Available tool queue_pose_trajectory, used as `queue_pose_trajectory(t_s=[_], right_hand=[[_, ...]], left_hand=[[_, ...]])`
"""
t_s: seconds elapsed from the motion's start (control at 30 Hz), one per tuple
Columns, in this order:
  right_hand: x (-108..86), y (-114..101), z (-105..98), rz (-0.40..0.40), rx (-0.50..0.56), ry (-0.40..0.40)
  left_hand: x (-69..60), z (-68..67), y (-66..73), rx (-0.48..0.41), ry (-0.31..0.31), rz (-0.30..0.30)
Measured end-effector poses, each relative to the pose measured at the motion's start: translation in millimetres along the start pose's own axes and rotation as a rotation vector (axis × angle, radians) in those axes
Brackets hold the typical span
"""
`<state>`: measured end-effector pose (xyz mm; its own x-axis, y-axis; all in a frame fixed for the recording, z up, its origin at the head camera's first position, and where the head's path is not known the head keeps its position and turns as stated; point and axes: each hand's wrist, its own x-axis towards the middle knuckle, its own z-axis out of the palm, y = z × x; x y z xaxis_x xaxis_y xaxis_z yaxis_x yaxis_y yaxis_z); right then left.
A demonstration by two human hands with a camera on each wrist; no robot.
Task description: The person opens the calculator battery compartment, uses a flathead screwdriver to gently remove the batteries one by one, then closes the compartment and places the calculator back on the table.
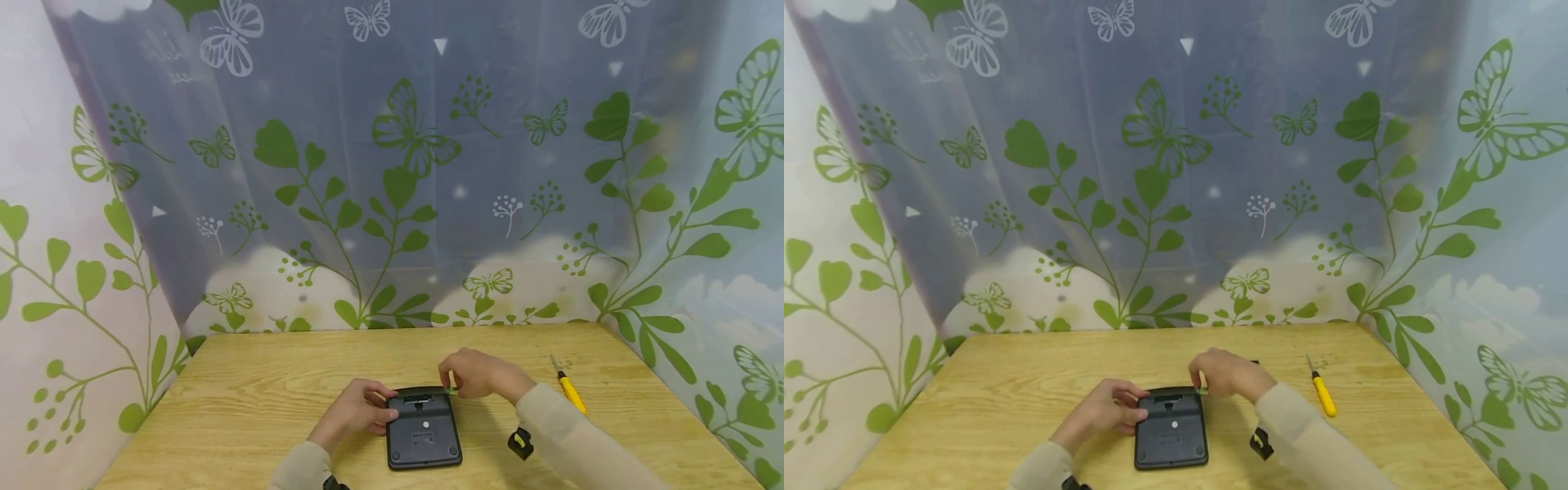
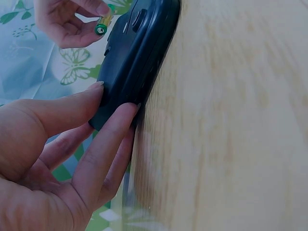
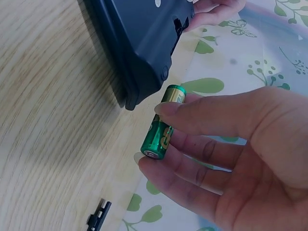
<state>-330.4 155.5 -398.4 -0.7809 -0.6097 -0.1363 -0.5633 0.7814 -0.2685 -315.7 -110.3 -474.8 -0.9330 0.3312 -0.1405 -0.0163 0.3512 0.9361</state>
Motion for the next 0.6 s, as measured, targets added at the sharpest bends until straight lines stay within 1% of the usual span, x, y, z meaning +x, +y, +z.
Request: queue_pose_trajectory(t_s=[0.1,0.43,0.6], right_hand=[[-1.8,2,0,-0.012,-0.001,0.000],[-9.3,12,2,-0.009,0.014,0.002],[-11.3,17,4,0.011,0.031,-0.009]], left_hand=[[0.2,0.3,-0.3,0.004,0.001,0.001],[0.1,1.0,-1.5,-0.014,0.011,0.015],[0.7,0.7,-2.4,-0.012,0.007,0.020]])
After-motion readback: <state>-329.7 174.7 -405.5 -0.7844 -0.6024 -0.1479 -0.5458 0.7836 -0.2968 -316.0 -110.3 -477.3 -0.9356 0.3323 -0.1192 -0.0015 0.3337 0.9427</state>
